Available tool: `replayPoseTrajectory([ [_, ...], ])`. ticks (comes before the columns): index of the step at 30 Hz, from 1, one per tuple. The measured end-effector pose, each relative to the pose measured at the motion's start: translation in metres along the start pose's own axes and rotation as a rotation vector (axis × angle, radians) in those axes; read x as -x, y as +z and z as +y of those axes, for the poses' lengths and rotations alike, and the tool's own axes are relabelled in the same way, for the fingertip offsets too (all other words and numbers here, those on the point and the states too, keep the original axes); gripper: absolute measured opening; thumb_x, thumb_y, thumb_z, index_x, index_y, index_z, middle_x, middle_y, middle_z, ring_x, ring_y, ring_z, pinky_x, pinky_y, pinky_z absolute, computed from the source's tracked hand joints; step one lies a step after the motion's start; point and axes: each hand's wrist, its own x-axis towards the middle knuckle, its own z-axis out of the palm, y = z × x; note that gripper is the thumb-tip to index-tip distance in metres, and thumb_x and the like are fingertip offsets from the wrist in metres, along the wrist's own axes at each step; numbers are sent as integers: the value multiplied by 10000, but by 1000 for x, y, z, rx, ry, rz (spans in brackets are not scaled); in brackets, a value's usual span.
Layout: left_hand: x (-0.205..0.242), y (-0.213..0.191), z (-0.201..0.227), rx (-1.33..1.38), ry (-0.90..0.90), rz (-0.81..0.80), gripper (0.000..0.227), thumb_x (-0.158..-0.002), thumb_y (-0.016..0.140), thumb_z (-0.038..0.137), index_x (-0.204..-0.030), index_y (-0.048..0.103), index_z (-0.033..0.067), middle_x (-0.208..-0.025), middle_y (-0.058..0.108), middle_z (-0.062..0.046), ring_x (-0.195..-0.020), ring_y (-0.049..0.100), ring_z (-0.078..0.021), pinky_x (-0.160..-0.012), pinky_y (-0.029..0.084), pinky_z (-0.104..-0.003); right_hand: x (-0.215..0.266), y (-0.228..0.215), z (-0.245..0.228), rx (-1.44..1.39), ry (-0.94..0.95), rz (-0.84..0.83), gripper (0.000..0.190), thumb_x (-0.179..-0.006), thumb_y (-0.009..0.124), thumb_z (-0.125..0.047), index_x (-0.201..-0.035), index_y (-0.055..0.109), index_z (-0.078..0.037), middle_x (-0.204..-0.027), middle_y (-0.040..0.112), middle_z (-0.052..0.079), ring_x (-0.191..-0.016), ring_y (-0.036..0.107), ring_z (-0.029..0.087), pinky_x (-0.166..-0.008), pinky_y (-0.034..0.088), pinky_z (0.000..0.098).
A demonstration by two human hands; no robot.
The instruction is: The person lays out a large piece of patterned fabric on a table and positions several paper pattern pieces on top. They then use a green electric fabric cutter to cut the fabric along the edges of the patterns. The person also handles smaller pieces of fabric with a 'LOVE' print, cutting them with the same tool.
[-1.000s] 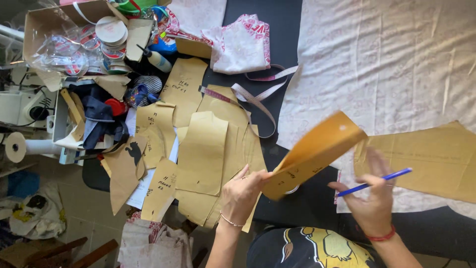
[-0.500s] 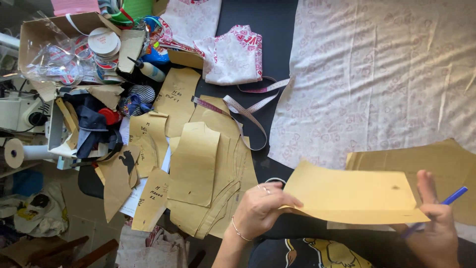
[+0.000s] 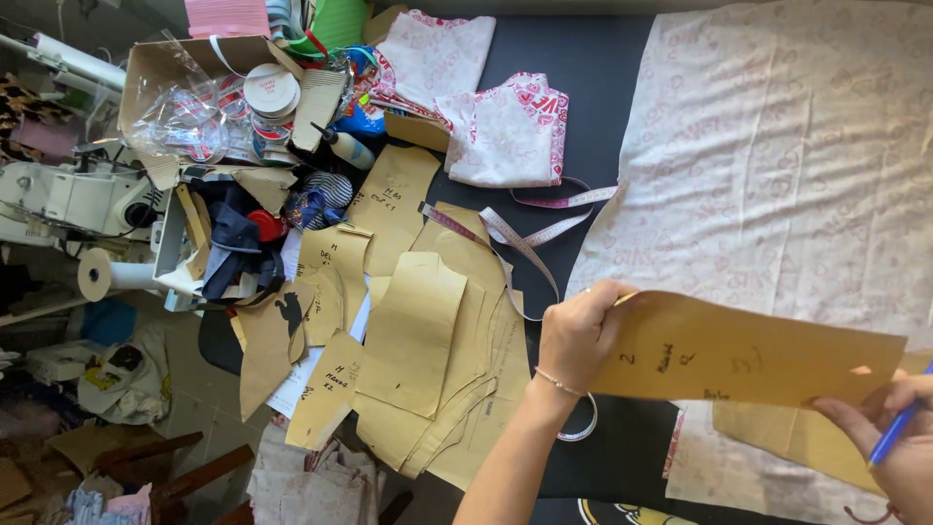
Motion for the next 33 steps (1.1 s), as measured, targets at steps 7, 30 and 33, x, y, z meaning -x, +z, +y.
replayPoseTrajectory([
  [7,-48,11,-11,213,-244,-14,213,-864,462,337,-995,534,185,-908,616,70,-710,612,-98,-633,443,-221,-54,18,20,51,-47,125,404,-939,682,-95,-846,296,-25,-627,304,69,-538,319,153,-537,224,240],
  [30,17,41,-86,-536,-506,-6,426,-593,744,211,-941,504,157,-849,530,-27,-763,527,-229,-662,407,-356,-88,64,33,28,-133,226,383,-898,805,-39,-931,423,-38,-805,480,87,-706,462,168,-676,374,277],
  [33,15,43,-94,-460,-619,-102,313,-627,705,242,-858,500,189,-787,579,20,-771,554,-256,-682,374,-403,-87,59,12,42,-157,213,372,-873,791,-24,-942,426,-32,-838,496,91,-749,515,177,-689,398,280],
])
